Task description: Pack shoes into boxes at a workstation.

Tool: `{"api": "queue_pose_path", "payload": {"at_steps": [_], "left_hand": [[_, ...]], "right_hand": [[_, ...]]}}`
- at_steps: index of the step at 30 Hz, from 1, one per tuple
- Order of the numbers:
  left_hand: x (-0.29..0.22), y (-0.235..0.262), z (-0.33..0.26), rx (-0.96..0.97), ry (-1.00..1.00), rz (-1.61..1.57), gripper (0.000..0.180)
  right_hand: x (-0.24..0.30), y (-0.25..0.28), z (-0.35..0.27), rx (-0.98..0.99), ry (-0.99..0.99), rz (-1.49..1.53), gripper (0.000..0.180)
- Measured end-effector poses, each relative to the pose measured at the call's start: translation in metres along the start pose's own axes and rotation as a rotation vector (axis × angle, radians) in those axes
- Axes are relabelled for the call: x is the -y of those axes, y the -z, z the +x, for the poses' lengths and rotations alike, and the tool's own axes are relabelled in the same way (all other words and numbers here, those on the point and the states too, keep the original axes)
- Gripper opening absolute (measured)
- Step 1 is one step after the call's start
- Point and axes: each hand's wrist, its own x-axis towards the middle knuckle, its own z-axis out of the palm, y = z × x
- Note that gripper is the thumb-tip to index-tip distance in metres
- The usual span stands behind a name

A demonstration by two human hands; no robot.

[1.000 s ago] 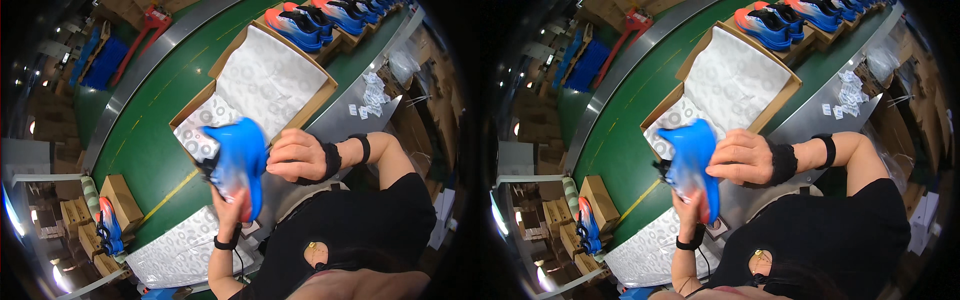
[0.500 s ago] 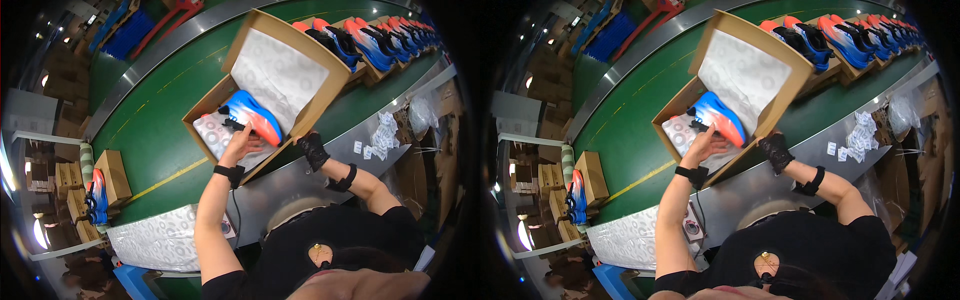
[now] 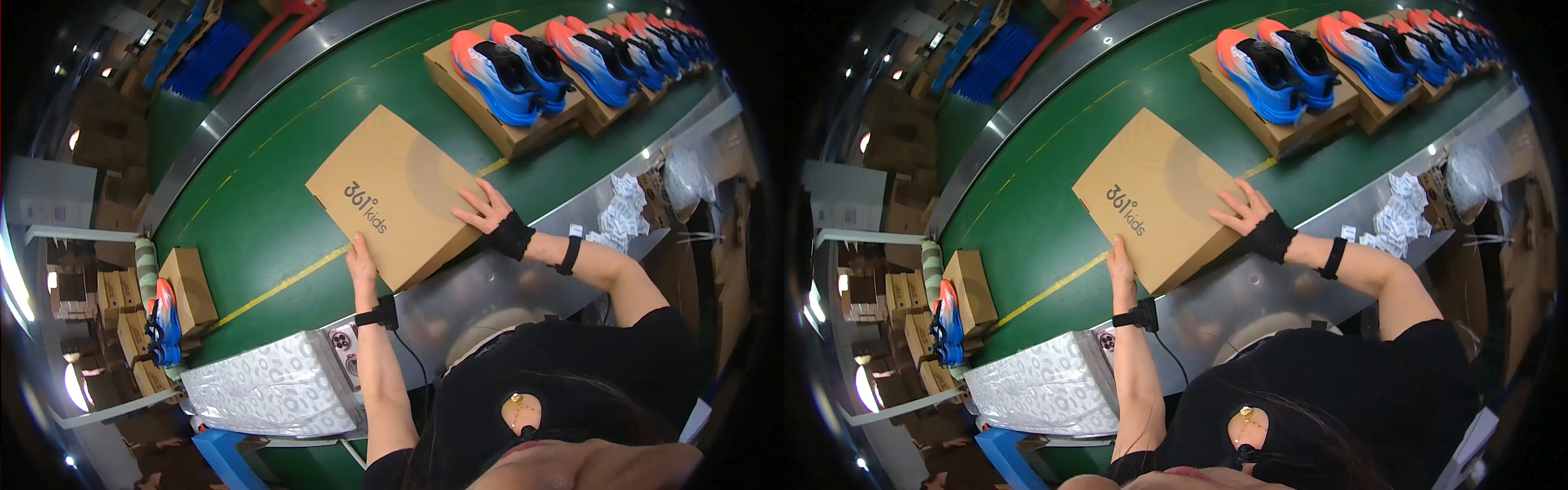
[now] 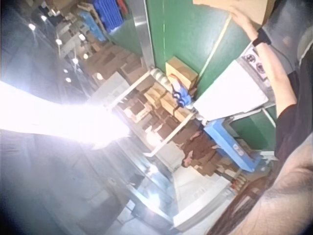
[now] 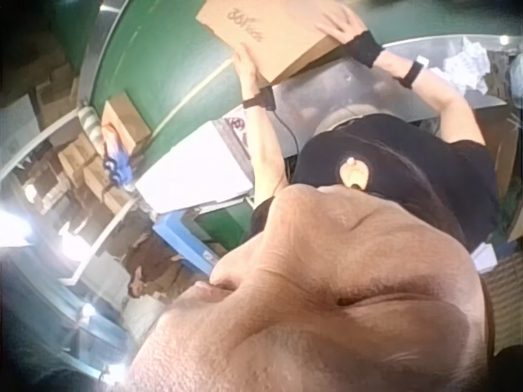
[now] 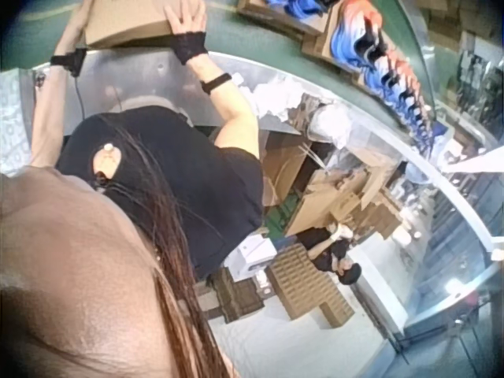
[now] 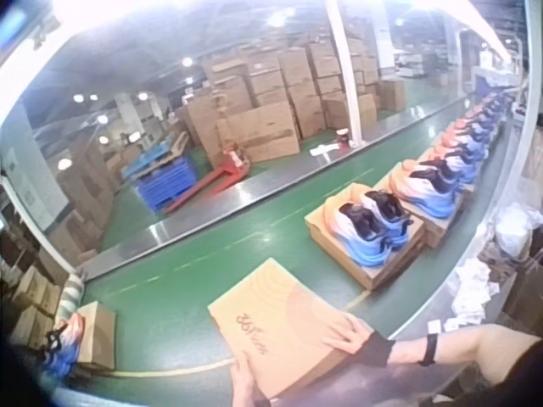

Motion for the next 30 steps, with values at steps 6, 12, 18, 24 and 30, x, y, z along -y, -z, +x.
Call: {"api": "queue_pose_path", "payload": {"at_steps": [6, 12, 18, 24, 30], "left_hand": [[0.046, -0.009, -0.012, -0.110, -0.236, 0.221, 0.045], [-0.008, -0.010, -0.002, 0.323, 0.267, -0.556, 0.055], [-0.037, 0.027, -0.052, 0.226, 0.075, -0.780, 0.054], [0.056, 0.209, -0.218, 0.177, 0.324, -1.435, 0.054], [0.059, 0.231, -0.265, -0.451, 0.213, -1.367, 0.060]], "right_hand": [[-0.010, -0.006, -0.032, -0.096, 0.081, -0.051, 0.050], [0.005, 0.032, 0.005, 0.024, 0.039, -0.024, 0.043], [-0.019, 0.102, 0.058, -0.293, 0.198, -0.088, 0.043], [-0.134, 0.129, 0.078, -0.050, -0.218, -0.387, 0.058], [-0.165, 0.130, 0.120, 0.514, -0.414, -0.129, 0.053]]}}
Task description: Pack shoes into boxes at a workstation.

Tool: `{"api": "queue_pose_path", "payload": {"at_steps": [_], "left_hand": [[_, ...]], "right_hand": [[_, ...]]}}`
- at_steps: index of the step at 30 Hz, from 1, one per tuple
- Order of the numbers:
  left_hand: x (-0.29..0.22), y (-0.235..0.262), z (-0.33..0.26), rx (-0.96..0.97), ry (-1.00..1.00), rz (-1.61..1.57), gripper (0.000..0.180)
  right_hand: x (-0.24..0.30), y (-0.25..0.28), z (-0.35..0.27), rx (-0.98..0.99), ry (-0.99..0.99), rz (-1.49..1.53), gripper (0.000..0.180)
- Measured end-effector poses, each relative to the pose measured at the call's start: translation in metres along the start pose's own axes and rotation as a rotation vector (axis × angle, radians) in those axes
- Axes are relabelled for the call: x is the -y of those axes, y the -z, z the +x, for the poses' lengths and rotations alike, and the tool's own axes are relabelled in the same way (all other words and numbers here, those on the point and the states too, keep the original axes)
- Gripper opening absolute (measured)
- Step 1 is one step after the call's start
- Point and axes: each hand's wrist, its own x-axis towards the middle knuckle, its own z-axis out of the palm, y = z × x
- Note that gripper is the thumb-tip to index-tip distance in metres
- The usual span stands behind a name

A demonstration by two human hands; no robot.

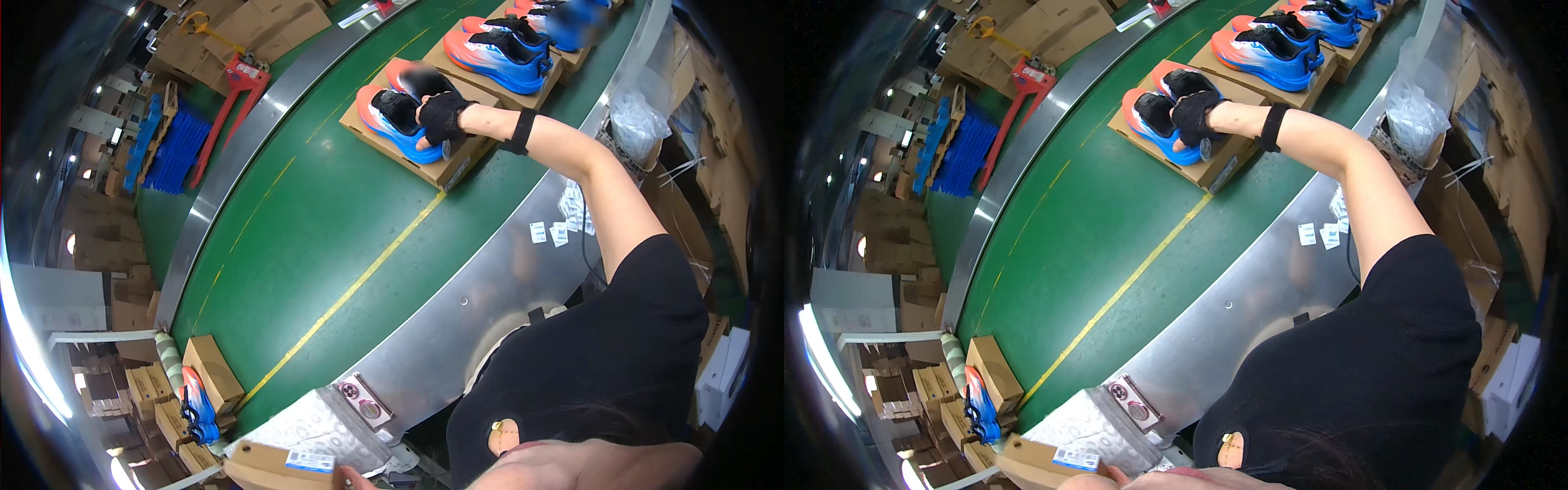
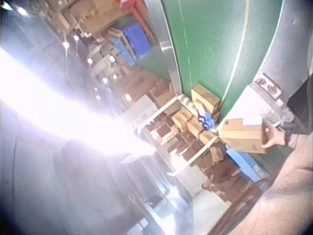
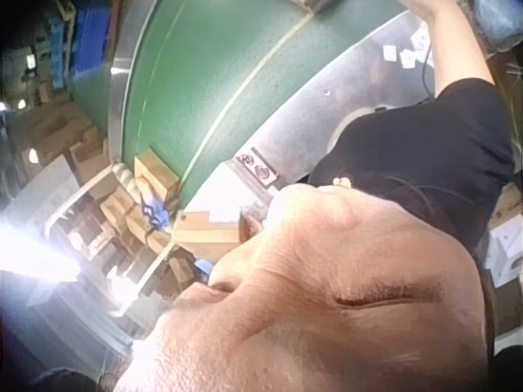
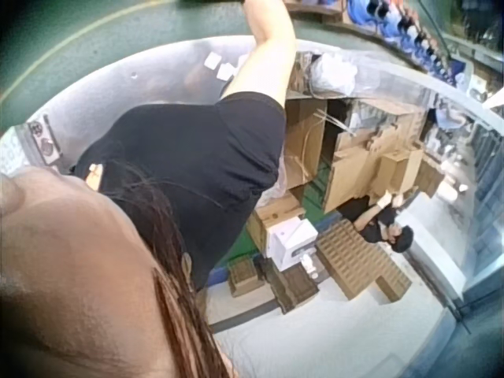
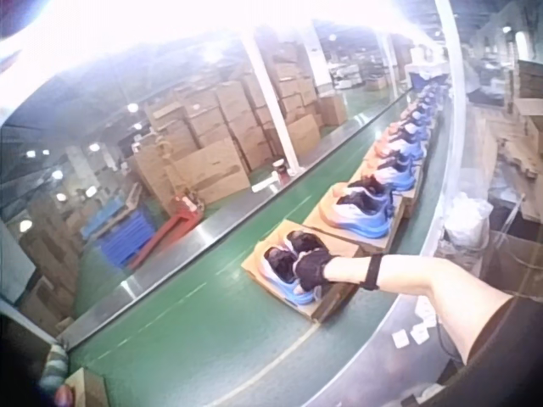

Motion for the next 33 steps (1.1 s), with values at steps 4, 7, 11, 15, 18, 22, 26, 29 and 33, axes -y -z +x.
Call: {"api": "queue_pose_path", "payload": {"at_steps": [4, 7, 11, 15, 18, 22, 26, 29, 33], "left_hand": [[-0.016, 0.008, -0.021, -0.266, -0.288, -0.033, 0.065], [-0.001, 0.001, -0.023, -0.106, -0.271, 0.150, 0.043], [0.045, -0.066, 0.001, -0.014, -0.183, 0.321, 0.033], [0.108, -0.124, 0.028, 0.274, -0.159, 0.655, 0.039], [0.168, -0.180, 0.023, 0.458, -0.306, 1.109, 0.039], [0.232, -0.197, 0.052, 0.918, -0.602, 1.733, 0.034], [0.280, -0.179, 0.056, 1.087, -0.350, 2.082, 0.038], [0.277, -0.202, 0.018, 0.980, -0.276, 2.275, 0.043], [0.294, -0.206, 0.030, 1.155, -0.216, 2.179, 0.038]], "right_hand": [[-0.001, 0.031, -0.008, -0.086, 0.130, 0.149, 0.054], [0.029, 0.079, -0.047, 0.015, 0.096, 0.309, 0.059], [0.054, 0.097, -0.091, 0.135, 0.188, 0.510, 0.057], [0.089, 0.059, -0.127, 0.217, 0.579, 0.503, 0.043], [0.114, 0.001, -0.157, 0.105, 1.002, 0.202, 0.038], [0.144, -0.076, -0.172, 0.213, 1.277, 0.140, 0.042], [0.168, -0.086, -0.126, 0.974, 1.012, 0.297, 0.038], [0.155, -0.146, -0.034, -0.061, 0.685, 0.528, 0.019], [0.065, -0.188, 0.024, -0.718, 0.148, -0.224, 0.019]]}}
